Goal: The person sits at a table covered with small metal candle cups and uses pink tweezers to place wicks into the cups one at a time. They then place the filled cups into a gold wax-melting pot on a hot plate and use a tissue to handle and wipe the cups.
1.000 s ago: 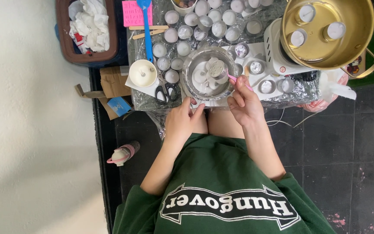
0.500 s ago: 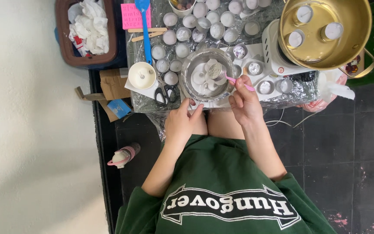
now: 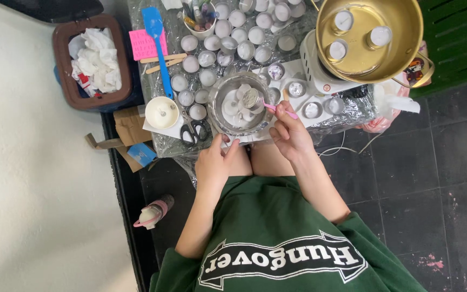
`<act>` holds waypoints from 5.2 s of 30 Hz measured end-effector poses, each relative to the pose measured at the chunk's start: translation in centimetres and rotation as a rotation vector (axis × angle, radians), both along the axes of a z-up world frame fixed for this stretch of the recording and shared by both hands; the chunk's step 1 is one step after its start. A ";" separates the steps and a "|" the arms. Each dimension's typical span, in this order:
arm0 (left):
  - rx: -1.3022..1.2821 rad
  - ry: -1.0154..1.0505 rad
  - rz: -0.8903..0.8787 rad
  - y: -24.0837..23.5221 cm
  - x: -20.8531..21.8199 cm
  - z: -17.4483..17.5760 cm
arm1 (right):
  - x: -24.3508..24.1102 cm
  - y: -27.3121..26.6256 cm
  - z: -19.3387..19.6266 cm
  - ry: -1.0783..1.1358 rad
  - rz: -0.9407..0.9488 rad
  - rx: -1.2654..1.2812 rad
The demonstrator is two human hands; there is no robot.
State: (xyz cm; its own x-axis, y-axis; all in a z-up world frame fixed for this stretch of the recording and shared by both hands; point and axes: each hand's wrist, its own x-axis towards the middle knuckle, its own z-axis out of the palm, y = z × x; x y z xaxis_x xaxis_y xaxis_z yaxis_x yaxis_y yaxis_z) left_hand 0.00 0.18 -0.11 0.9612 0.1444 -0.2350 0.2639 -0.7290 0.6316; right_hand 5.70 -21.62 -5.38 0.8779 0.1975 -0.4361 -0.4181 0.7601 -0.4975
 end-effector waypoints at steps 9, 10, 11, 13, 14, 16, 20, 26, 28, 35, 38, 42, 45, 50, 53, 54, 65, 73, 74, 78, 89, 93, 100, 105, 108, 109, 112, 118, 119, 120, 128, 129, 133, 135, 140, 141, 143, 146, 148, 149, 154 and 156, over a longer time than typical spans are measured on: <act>-0.018 0.015 -0.026 0.7 -0.2 0.1 | -0.3 0.1 -0.5 -0.073 -0.022 -0.060; -0.017 0.017 -0.025 0.8 -0.2 0.3 | -0.3 0.1 -0.3 -0.071 -0.021 -0.059; -0.028 0.016 -0.031 0.9 -0.2 0.4 | -0.3 0.2 -0.1 -0.064 -0.026 -0.066; -0.036 0.013 -0.035 1.0 0.0 0.7 | -0.1 0.3 0.2 -0.060 -0.031 -0.072; -0.034 0.027 -0.031 1.1 0.1 0.9 | -0.1 0.3 0.2 -0.115 -0.049 -0.124; -0.032 0.045 -0.024 1.2 -0.1 1.3 | -0.1 0.2 0.1 -0.166 -0.064 -0.177; -0.087 0.043 -0.038 1.9 0.1 2.4 | -0.1 -0.4 1.2 -0.246 -0.111 -0.261; -0.069 0.046 -0.059 3.6 -0.5 2.9 | -0.3 -0.7 3.7 -0.465 -0.251 -0.778; -0.063 0.061 -0.062 4.2 -0.6 2.7 | 0.7 -0.4 5.2 -0.606 -0.290 -1.018; -0.047 0.082 -0.098 5.0 -1.1 2.3 | 6.7 0.9 6.8 -0.828 -0.086 -1.687; -0.049 0.061 -0.098 5.0 -1.3 2.0 | 8.4 1.5 6.5 -0.887 -0.001 -1.816; -0.045 0.053 -0.109 5.0 -1.4 1.9 | 9.0 1.7 6.7 -0.856 0.099 -1.806; -0.053 0.059 -0.101 4.9 -1.3 2.2 | 8.8 2.1 7.1 -0.929 0.080 -1.767; -0.063 0.087 -0.098 4.9 -1.2 2.3 | 8.9 2.2 7.2 -0.970 0.154 -1.753; -0.070 0.089 -0.097 4.9 -1.3 2.0 | 8.8 2.1 7.8 -0.992 0.203 -1.780; -0.072 0.078 -0.098 4.9 -1.3 2.0 | 8.7 2.1 8.0 -1.000 0.219 -1.810; -0.055 0.074 -0.101 4.9 -1.3 2.1 | 7.6 0.9 10.8 -0.930 0.240 -1.808; -0.069 0.098 -0.099 4.9 -1.3 2.1 | 1.0 -2.1 11.7 -0.734 -0.206 -1.431; -0.079 0.112 -0.094 5.0 -1.3 2.2 | 0.3 -2.5 11.9 -0.745 -0.155 -1.515; -0.102 0.114 -0.092 5.0 -1.2 2.3 | -2.4 -5.3 10.3 -0.569 -0.249 -1.403; -0.062 0.122 -0.105 4.7 -0.6 2.4 | -5.9 -15.8 9.4 -0.577 -0.485 -1.198; -0.039 0.142 -0.090 4.7 -0.5 2.5 | -3.9 -20.0 11.2 -0.630 -0.549 -1.379; -0.076 0.160 -0.063 4.4 -0.6 2.5 | 2.1 -23.0 15.4 -0.815 -0.395 -2.189; -0.123 0.159 -0.026 4.1 -0.6 2.7 | 5.1 -23.3 15.0 -0.928 -0.205 -2.180; -0.059 0.226 -0.031 4.0 -0.4 3.3 | 7.3 -23.3 14.7 -0.977 -0.164 -2.261; -0.058 0.225 -0.032 4.0 -0.4 3.2 | 8.0 -23.7 14.0 -0.976 -0.166 -2.262; -0.091 0.182 -0.033 4.1 -0.5 3.0 | 10.1 -24.4 12.3 -0.976 -0.183 -2.172; -0.093 0.169 -0.043 4.2 -0.6 2.6 | 11.6 -23.9 11.5 -1.026 -0.096 -2.238; -0.111 0.156 -0.039 4.2 -0.6 2.6 | 11.7 -23.8 11.5 -1.045 -0.097 -2.258; -0.128 0.142 -0.036 4.2 -0.7 2.6 | 11.7 -23.7 11.5 -1.064 -0.097 -2.279; -0.104 0.159 -0.046 4.1 -0.6 2.8 | 12.4 -23.7 11.1 -1.020 -0.047 -2.218; -0.106 0.164 -0.039 4.2 -0.6 2.8 | 12.5 -23.8 10.9 -1.068 -0.047 -2.236; -0.105 0.187 -0.030 4.1 -0.5 2.9 | 12.7 -23.3 10.9 -1.052 -0.044 -2.296; -0.112 0.137 -0.045 4.3 -0.6 2.5 | 12.8 -23.3 10.9 -1.100 -0.057 -2.341; -0.101 0.171 -0.049 4.3 -0.5 2.5 | 13.1 -23.5 10.7 -1.081 -0.028 -2.349; -0.094 0.178 -0.050 4.3 -0.5 2.5 | 13.2 -23.6 10.5 -1.072 0.000 -2.339; -0.099 0.176 -0.047 4.3 -0.6 2.4 | 13.2 -23.5 10.5 -1.070 0.008 -2.330; -0.111 0.168 -0.041 4.3 -0.6 2.5 | 13.2 -23.3 10.7 -1.068 0.004 -2.333; -0.117 0.163 -0.039 4.3 -0.6 2.6 | 13.1 -23.2 10.8 -1.065 -0.005 -2.344; -0.117 0.159 -0.044 4.3 -0.6 2.6 | 13.0 -23.2 10.8 -1.039 0.019 -2.332; -0.110 0.198 -0.030 4.2 -0.6 2.5 | 12.4 -22.9 11.2 -1.091 0.051 -2.321; -0.100 0.185 -0.039 4.3 -0.6 2.4 | 12.3 -22.5 11.5 -1.043 0.077 -2.327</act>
State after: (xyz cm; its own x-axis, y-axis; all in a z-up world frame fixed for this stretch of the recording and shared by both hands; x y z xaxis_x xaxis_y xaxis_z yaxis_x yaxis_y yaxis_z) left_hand -0.61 4.49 2.24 0.9049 0.0751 -0.4190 0.3548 -0.6769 0.6449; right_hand 17.98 -44.15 6.10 0.8606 0.2989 0.4124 0.3548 -0.9327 -0.0645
